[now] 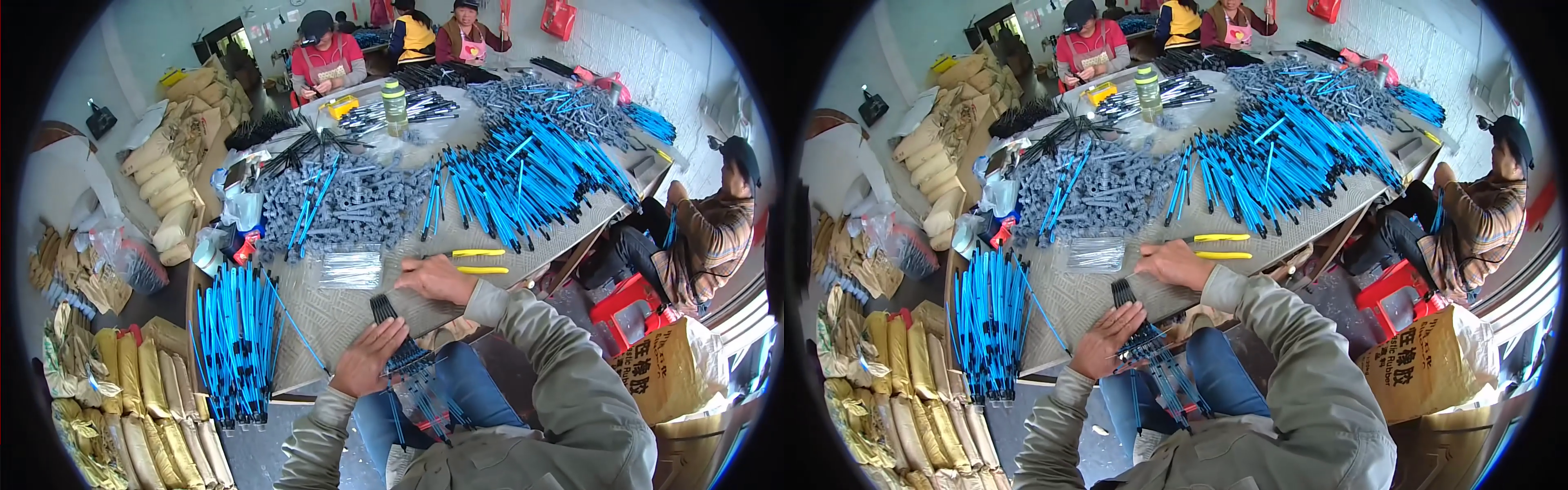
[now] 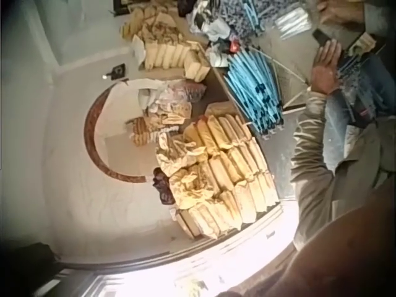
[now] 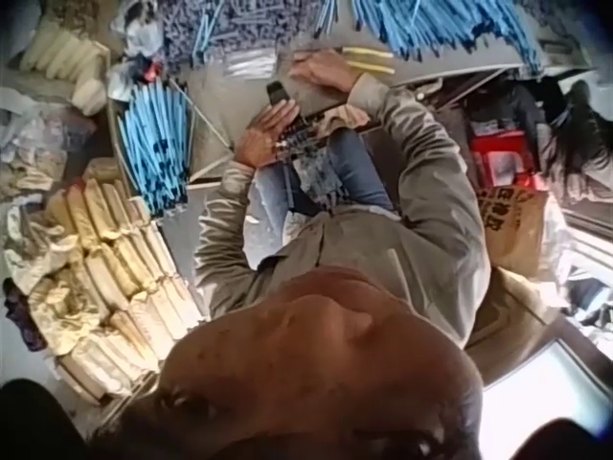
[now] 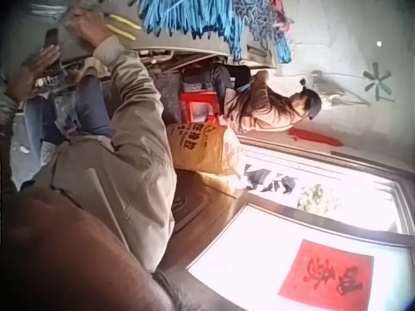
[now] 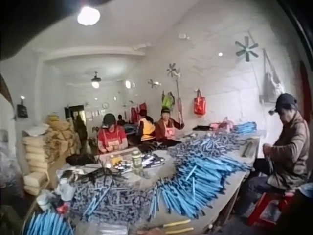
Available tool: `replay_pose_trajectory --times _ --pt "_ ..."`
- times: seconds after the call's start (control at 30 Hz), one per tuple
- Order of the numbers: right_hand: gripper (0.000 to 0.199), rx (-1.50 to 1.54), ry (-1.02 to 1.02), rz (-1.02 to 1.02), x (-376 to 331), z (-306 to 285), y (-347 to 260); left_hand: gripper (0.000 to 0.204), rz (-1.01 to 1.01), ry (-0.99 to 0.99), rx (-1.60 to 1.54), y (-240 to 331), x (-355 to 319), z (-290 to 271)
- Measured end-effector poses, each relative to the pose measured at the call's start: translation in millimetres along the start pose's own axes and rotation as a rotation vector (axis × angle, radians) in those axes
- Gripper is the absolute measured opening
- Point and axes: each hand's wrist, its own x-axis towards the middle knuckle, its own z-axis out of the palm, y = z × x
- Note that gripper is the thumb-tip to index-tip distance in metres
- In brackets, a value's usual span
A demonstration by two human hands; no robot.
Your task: The person assembles an umbrella frame by threading a wire through plastic rib components, attaching them around a central hub, and securing the wire using pliers.
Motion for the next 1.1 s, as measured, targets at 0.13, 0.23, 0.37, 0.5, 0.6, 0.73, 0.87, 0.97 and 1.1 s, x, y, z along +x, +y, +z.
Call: replay_pose_trajectory --times 0.13,0.23,0.37,0.5,0.6,0.73,0.87,0.97,1.1 --pt "0.015 -0.043 0.0 -0.026 2.7 2.0 -3.3 0.079 0.0 0.005 0.0 0.1 -0.8 1.0" --pt "0.014 -0.077 -0.043 -0.01 2.9 0.6 -7.2 0.08 -0.009 0.001 0.006 1.2 -2.3 1.2" --pt "0.013 -0.065 -0.017 0.001 -1.4 -2.9 -1.2 0.08 -0.037 -0.046 -0.018 0.7 -4.0 1.9" --pt "0.018 -0.137 -0.027 -0.067 1.5 2.5 6.5 0.081 -0.012 -0.052 -0.047 -6.9 1.8 0.7" --pt "0.013 -0.049 -0.02 -0.043 6.2 -2.0 4.8 0.085 0.0 -0.037 -0.031 -9.0 5.9 1.4" --pt "0.011 0.016 -0.023 -0.055 13.8 7.6 -3.5 0.087 -0.032 -0.081 -0.012 -9.6 0.2 7.6" --pt "0.011 0.037 -0.068 -0.029 18.7 2.8 -12.6 0.088 -0.037 -0.035 -0.056 -7.1 -4.1 7.7" --pt "0.011 0.013 -0.099 0.02 17.3 3.6 -17.9 0.089 -0.03 -0.03 -0.064 -6.4 -5.1 9.5" --pt "0.006 -0.046 -0.145 0.039 21.8 4.3 -16.5 0.09 -0.029 -0.027 -0.063 -6.7 -3.0 6.9"
